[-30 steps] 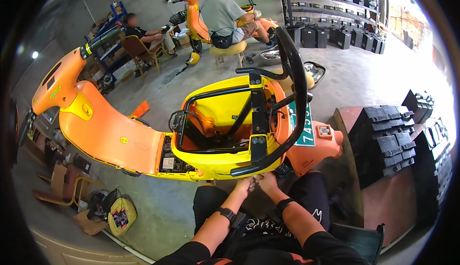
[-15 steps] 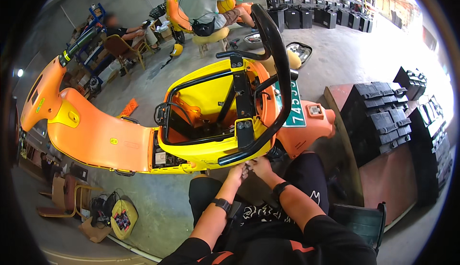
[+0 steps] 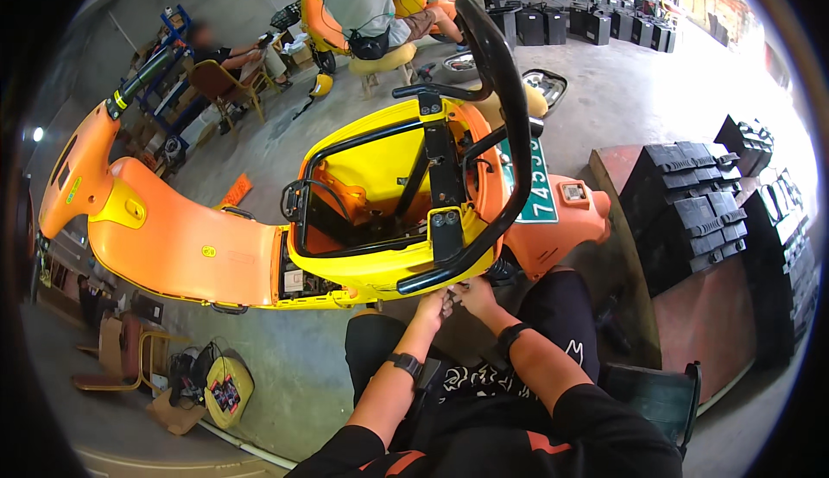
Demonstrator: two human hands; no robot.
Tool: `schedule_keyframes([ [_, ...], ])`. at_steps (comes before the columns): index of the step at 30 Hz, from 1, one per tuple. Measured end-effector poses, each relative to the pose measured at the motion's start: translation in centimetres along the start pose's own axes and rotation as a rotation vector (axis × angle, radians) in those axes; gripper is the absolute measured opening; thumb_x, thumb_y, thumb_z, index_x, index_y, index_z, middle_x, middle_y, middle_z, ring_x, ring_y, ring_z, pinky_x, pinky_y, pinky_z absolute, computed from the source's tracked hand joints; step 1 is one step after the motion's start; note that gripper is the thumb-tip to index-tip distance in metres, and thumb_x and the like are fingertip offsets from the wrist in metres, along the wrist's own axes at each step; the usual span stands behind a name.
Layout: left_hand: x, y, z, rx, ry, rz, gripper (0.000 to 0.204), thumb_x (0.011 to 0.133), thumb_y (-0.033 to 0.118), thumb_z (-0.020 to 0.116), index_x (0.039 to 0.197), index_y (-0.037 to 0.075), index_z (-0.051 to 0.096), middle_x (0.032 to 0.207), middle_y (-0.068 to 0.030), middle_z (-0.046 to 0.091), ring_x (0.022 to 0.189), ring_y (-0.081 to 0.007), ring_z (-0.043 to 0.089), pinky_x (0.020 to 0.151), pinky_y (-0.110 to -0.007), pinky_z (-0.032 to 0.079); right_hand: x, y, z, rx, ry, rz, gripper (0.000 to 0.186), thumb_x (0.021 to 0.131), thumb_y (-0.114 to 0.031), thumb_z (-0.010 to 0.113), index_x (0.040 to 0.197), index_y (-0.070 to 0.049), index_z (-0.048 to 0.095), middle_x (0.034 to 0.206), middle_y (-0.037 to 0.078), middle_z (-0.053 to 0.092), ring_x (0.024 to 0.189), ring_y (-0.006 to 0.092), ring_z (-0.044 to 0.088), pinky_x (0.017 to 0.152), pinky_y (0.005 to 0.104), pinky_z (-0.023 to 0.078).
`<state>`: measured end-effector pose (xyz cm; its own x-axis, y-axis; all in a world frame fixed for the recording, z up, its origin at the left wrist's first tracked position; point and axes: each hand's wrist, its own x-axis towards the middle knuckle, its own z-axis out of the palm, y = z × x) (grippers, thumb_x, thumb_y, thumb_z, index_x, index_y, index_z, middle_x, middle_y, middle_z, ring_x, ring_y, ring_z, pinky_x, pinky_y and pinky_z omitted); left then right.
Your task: Repairing or inspecting an electric scooter by removing screws and checking internal battery components.
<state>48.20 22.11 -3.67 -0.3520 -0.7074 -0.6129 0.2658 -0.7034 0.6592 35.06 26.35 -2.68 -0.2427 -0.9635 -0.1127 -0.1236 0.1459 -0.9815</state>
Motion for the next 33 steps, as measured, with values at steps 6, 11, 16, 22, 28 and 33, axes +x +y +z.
schedule_keyframes([
  [6,-0.4,0.0,-0.4,0.004,-0.021,0.02,0.013,0.092,0.016,0.055,0.08,0.014,0.049,0.056,0.005,0.037,0.044,-0.0075,0.037,0.041,-0.022,0.03,-0.3,-0.8,0.2,0.028,-0.01,0.032,0.024,0.084,-0.014,0.065,0.104,0.0,0.062,0.087,0.011,0.069,0.065,0.0149,0.066,0.051,0.0271,0.052],
  [11,-0.6,0.2,-0.5,0.019,-0.026,0.011,0.016,0.092,0.015,0.052,0.076,0.016,0.048,0.055,0.0058,0.036,0.045,-0.0073,0.038,0.041,-0.022,0.03,-1.0,-1.9,0.7,0.082,0.051,-0.025,0.018,0.084,-0.01,0.064,0.1,0.0,0.064,0.08,0.01,0.068,0.062,0.0167,0.065,0.056,0.0282,0.051],
  [16,-0.5,0.3,0.2,0.008,-0.018,0.022,0.017,0.092,0.015,0.052,0.075,0.016,0.047,0.056,0.0051,0.036,0.044,-0.0082,0.036,0.041,-0.023,0.029,-0.3,-0.6,0.8,0.056,0.09,0.006,0.017,0.082,-0.006,0.063,0.097,0.0,0.065,0.08,0.011,0.068,0.061,0.0174,0.065,0.057,0.0293,0.05],
  [22,0.0,0.4,-0.4,-0.005,0.006,0.032,0.015,0.089,0.013,0.056,0.078,0.014,0.047,0.056,0.0034,0.039,0.043,-0.0081,0.038,0.038,-0.023,0.029,-0.3,-1.3,1.3,-0.04,0.177,-0.063,0.015,0.081,-0.001,0.06,0.095,0.001,0.064,0.081,0.015,0.068,0.064,0.024,0.067,0.059,0.0335,0.052],
  [28,-0.7,0.4,0.9,0.027,0.017,0.051,0.018,0.09,0.014,0.053,0.073,0.014,0.046,0.054,0.0036,0.038,0.041,-0.0083,0.037,0.038,-0.023,0.028,0.1,0.0,0.7,-0.051,0.149,-0.079,0.016,0.081,-0.001,0.058,0.096,0.0,0.063,0.081,0.016,0.067,0.066,0.0252,0.067,0.06,0.0345,0.052],
  [33,-0.7,0.4,0.5,0.058,0.039,0.031,0.019,0.092,0.015,0.052,0.074,0.013,0.047,0.055,0.0042,0.037,0.042,-0.008,0.037,0.039,-0.023,0.028,-0.4,-1.3,0.6,-0.087,0.116,-0.074,0.018,0.081,-0.004,0.06,0.098,0.0,0.062,0.081,0.015,0.067,0.065,0.0245,0.067,0.059,0.0344,0.052],
])
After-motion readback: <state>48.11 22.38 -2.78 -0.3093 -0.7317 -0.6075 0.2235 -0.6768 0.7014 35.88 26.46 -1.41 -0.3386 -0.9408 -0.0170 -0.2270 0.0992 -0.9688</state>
